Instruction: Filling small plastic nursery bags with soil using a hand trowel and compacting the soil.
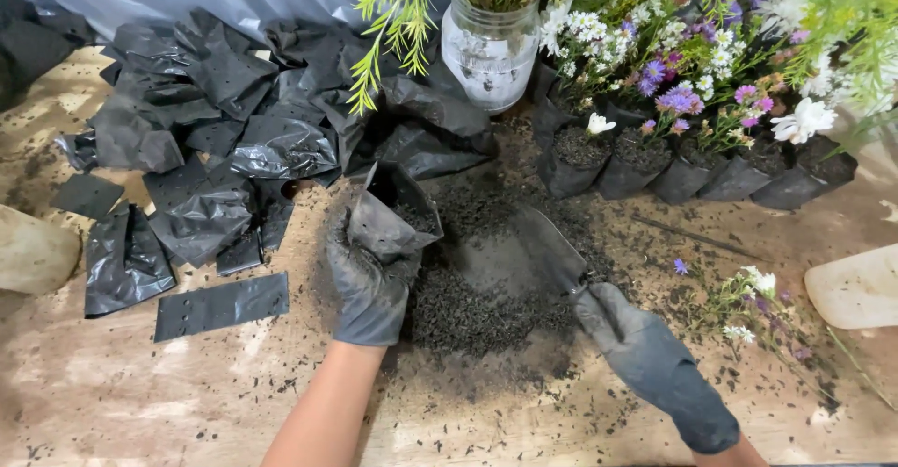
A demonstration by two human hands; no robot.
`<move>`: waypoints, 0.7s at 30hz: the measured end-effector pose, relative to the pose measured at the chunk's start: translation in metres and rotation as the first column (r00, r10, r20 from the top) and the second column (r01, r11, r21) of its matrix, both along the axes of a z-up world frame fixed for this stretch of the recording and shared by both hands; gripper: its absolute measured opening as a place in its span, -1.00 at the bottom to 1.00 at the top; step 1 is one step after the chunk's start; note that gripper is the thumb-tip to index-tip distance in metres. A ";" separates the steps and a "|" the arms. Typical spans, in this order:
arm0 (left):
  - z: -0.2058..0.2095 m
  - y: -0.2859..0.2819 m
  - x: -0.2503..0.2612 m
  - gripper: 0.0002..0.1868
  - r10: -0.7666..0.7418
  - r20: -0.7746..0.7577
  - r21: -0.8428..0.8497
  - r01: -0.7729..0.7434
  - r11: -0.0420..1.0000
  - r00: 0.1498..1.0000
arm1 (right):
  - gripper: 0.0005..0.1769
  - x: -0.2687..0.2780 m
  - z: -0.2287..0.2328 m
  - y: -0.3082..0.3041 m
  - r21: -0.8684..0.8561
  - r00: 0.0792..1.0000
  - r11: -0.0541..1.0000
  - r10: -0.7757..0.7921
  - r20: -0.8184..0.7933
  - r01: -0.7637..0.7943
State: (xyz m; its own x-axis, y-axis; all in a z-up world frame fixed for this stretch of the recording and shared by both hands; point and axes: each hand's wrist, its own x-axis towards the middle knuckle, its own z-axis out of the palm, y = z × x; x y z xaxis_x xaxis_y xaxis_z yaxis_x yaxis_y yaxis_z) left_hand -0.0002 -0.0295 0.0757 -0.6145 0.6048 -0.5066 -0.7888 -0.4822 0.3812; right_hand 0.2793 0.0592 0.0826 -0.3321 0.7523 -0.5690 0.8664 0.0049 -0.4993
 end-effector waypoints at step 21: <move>-0.030 0.029 0.046 -0.65 -0.260 0.236 -0.031 0.274 0.961 0.937 | -0.46 -0.089 0.010 0.022 0.357 0.790 0.931 0.277 -0.546 -0.080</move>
State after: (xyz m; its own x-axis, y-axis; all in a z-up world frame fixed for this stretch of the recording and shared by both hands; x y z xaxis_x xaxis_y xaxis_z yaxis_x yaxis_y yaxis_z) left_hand 0.0456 -0.0006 0.0453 -0.2989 0.6935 -0.6555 -0.9542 -0.2230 0.1992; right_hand 0.1899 0.0809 0.0927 -0.6680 0.7439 0.0188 0.3810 0.3637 -0.8500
